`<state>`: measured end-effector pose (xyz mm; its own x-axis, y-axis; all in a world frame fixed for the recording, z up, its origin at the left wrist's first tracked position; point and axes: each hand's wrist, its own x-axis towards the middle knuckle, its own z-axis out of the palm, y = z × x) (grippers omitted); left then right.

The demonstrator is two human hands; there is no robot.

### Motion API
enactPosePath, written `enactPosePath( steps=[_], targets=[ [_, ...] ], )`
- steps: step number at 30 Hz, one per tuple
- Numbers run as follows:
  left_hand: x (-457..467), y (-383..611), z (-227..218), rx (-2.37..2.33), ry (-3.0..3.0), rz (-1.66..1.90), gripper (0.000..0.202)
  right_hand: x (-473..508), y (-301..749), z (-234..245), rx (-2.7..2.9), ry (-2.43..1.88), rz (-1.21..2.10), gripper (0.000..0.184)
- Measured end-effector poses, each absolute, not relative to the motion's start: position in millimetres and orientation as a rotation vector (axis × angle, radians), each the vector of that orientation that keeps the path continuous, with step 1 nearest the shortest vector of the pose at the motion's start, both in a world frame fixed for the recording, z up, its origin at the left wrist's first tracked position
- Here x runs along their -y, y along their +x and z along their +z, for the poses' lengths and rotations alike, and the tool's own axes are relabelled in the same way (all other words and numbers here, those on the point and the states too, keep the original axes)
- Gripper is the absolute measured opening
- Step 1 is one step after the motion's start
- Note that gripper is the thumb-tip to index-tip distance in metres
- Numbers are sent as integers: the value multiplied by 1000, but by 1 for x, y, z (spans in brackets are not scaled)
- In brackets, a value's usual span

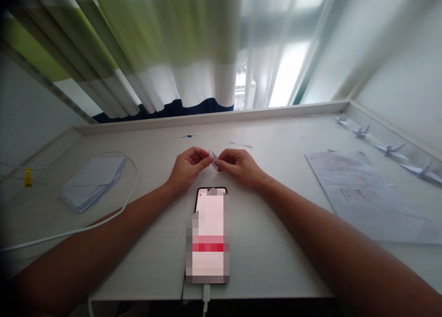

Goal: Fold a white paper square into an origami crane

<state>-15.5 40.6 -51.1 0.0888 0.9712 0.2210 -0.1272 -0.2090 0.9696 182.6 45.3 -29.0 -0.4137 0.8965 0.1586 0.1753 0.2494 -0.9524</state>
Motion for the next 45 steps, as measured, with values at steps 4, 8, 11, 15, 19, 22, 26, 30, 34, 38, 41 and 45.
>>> enactPosePath(
  steps=[4, 8, 11, 15, 19, 22, 26, 30, 34, 38, 41, 45],
  targets=[
    [-39, -15, -52, -984, 1358, 1416, 28, -45, 180, -35, 1745, -979, 1215, 33],
    [-37, -15, -51, -1062, 1443, 1401, 26, -44, 178, -36, 1788, -996, 1194, 34],
    [-35, -15, -49, -1092, 1491, 1406, 23, -42, 178, -33, 1828, -1014, 1159, 32],
    [-33, -15, -45, -1178, 1595, 1432, 19, -40, 176, -31, 1873, -1017, 1125, 28],
    [-30, -14, -41, -1246, 1667, 1466, 14, -38, 174, -31, 1929, -1036, 1030, 24],
    [-30, -13, -42, -1225, 1682, 1469, 11, -38, 173, -31, 1950, -1047, 995, 23],
    [-31, -13, -45, -1233, 1659, 1445, 12, -39, 173, -33, 1954, -1042, 985, 24],
    [-31, -12, -45, -1229, 1645, 1456, 15, -39, 173, -32, 1948, -1046, 985, 25],
    [-32, -11, -46, -1169, 1626, 1501, 14, -40, 173, -31, 1946, -1052, 1020, 25],
    [-35, -12, -48, -1111, 1566, 1493, 17, -41, 174, -31, 1917, -1055, 1060, 26],
    [-35, -12, -49, -1107, 1534, 1476, 19, -41, 174, -32, 1917, -1061, 1062, 25],
    [-35, -12, -48, -1077, 1498, 1497, 21, -40, 173, -32, 1922, -1047, 1058, 24]
  ],
)
